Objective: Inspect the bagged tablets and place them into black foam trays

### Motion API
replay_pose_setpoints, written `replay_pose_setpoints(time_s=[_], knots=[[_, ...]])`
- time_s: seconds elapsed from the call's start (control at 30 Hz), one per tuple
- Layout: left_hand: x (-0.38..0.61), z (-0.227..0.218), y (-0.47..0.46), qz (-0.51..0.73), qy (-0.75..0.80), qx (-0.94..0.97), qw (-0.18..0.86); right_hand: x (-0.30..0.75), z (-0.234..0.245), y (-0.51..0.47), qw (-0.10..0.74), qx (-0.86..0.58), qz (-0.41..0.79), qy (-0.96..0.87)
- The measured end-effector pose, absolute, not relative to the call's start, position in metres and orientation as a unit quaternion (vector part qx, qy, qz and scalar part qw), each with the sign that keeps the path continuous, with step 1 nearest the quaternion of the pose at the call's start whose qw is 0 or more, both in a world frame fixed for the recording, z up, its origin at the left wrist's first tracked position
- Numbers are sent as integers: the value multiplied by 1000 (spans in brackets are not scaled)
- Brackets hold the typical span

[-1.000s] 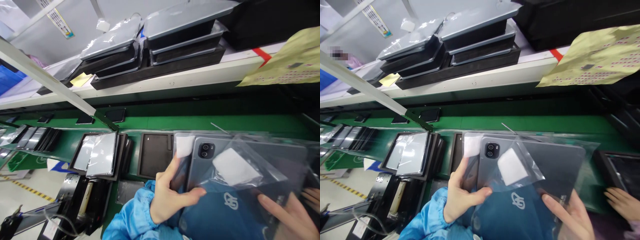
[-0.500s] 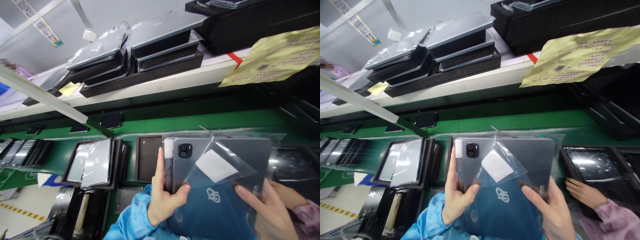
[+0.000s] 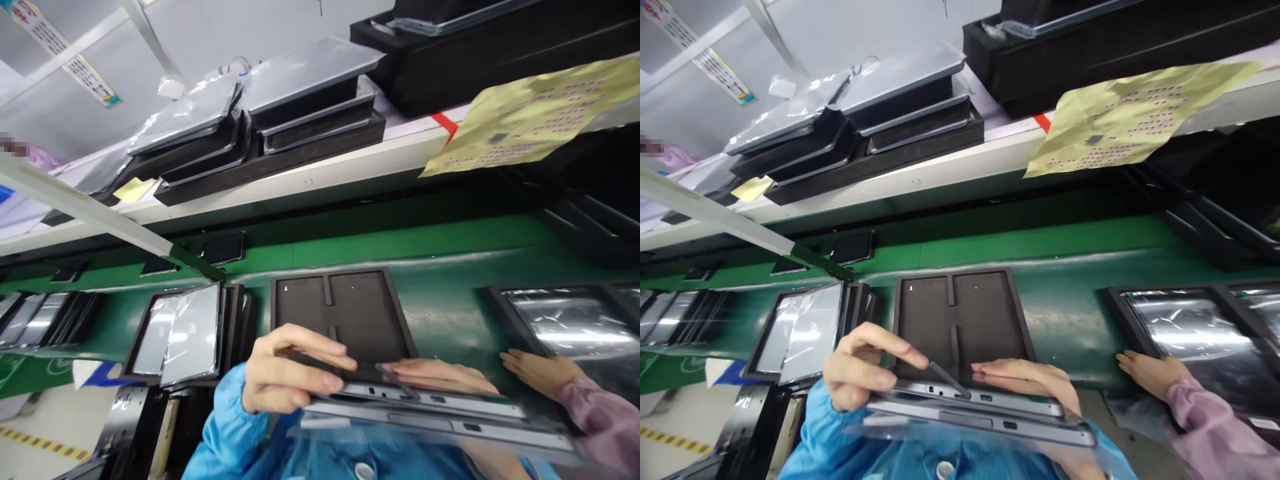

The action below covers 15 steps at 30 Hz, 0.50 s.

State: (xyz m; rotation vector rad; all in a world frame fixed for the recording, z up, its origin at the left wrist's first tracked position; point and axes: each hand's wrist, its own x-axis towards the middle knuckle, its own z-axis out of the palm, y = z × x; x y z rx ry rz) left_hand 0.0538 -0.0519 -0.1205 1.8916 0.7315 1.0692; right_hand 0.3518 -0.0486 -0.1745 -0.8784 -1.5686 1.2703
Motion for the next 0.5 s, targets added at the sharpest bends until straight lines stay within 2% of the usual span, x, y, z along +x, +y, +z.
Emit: replay_pose_setpoints(time_s=[0.1, 0.27, 0.37, 0.5], knots=[[53, -80, -38, 385, 219, 825, 351, 352, -175, -47, 467, -327, 485, -663], [78, -37, -32, 383, 261, 847, 262, 345, -168, -50, 496, -325, 477, -649], [88, -27, -30, 362, 282, 851, 257, 339, -156, -55, 502, -374, 486, -609], [89, -25, -21, 347, 224, 862, 293, 336, -149, -59, 491, -393, 506, -590]])
